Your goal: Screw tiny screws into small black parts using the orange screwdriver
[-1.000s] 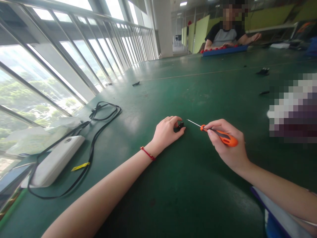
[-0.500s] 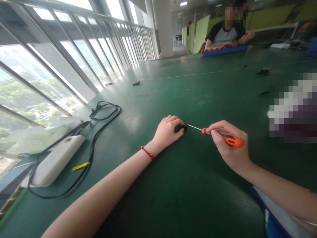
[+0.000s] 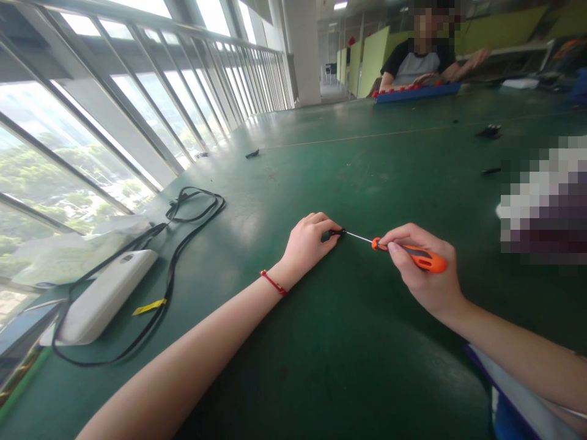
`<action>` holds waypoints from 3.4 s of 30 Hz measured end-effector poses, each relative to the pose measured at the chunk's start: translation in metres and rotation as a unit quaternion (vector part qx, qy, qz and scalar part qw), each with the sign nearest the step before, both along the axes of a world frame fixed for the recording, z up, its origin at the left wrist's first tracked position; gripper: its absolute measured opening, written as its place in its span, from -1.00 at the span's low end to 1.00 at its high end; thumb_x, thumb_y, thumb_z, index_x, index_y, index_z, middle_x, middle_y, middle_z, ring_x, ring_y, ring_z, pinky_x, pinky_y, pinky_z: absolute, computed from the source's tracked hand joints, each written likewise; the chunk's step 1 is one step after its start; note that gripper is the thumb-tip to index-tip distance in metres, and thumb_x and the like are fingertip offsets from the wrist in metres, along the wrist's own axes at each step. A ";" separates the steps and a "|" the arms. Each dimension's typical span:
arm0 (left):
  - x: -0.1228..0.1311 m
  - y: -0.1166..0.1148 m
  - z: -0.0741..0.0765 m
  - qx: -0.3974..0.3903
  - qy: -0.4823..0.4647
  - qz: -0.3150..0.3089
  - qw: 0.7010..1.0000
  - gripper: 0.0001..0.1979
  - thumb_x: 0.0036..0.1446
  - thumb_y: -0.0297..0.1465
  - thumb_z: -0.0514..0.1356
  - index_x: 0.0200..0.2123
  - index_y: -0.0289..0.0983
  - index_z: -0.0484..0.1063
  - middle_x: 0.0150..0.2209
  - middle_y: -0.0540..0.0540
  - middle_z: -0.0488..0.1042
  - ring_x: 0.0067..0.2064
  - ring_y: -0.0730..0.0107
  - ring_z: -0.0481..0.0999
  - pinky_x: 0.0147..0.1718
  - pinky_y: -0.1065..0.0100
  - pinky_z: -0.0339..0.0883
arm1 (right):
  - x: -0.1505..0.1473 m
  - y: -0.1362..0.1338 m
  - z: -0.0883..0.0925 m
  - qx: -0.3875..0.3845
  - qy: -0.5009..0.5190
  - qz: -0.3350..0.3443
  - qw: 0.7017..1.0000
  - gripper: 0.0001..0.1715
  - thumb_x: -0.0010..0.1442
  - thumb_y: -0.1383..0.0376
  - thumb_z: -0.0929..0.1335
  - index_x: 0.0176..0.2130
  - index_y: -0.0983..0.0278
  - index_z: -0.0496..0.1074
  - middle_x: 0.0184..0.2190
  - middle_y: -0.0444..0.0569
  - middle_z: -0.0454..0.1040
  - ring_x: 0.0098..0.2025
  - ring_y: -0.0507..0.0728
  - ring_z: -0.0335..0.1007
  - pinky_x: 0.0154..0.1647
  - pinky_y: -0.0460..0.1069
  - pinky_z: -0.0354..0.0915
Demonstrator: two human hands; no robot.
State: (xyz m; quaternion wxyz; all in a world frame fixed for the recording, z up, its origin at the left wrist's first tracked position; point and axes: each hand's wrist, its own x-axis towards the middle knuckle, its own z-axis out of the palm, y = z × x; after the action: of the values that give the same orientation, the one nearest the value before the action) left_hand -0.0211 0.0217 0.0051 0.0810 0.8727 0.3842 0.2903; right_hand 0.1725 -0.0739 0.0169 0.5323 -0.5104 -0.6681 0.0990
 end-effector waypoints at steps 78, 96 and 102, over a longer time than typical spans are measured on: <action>0.001 -0.002 0.000 0.019 0.020 -0.008 1.000 -0.91 0.11 -0.47 0.17 -0.33 -0.25 0.49 -0.24 -0.07 0.51 -0.20 0.32 0.48 -0.23 0.34 0.37 | -0.004 -0.001 -0.002 0.019 -0.002 0.003 1.000 -0.67 0.05 0.33 0.41 -0.14 0.18 0.35 -0.51 -0.18 0.37 -0.46 0.09 0.36 -0.32 0.04 0.33; 0.001 -0.003 0.000 0.020 0.027 -0.001 0.999 -0.92 0.12 -0.46 0.16 -0.33 -0.25 0.47 -0.26 -0.05 0.52 -0.21 0.32 0.47 -0.24 0.34 0.36 | -0.005 0.000 -0.001 0.063 0.023 0.002 0.998 -0.53 0.03 0.37 0.42 -0.05 0.20 0.30 -0.38 -0.12 0.41 -0.34 0.10 0.41 -0.24 0.04 0.36; 0.001 -0.003 0.000 0.033 0.033 0.004 0.999 -0.93 0.11 -0.46 0.16 -0.34 -0.24 0.45 -0.27 -0.05 0.52 -0.23 0.33 0.47 -0.26 0.34 0.34 | -0.004 -0.003 -0.002 0.011 -0.031 -0.014 0.999 -0.85 0.10 0.31 0.40 -0.26 0.18 0.39 -0.60 -0.20 0.35 -0.47 0.08 0.35 -0.32 0.03 0.31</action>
State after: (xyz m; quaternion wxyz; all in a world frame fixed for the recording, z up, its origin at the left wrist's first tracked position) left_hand -0.0196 0.0189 0.0053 0.0383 0.8824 0.3801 0.2747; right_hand 0.1681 -0.0764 0.0153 0.5184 -0.5170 -0.6778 0.0682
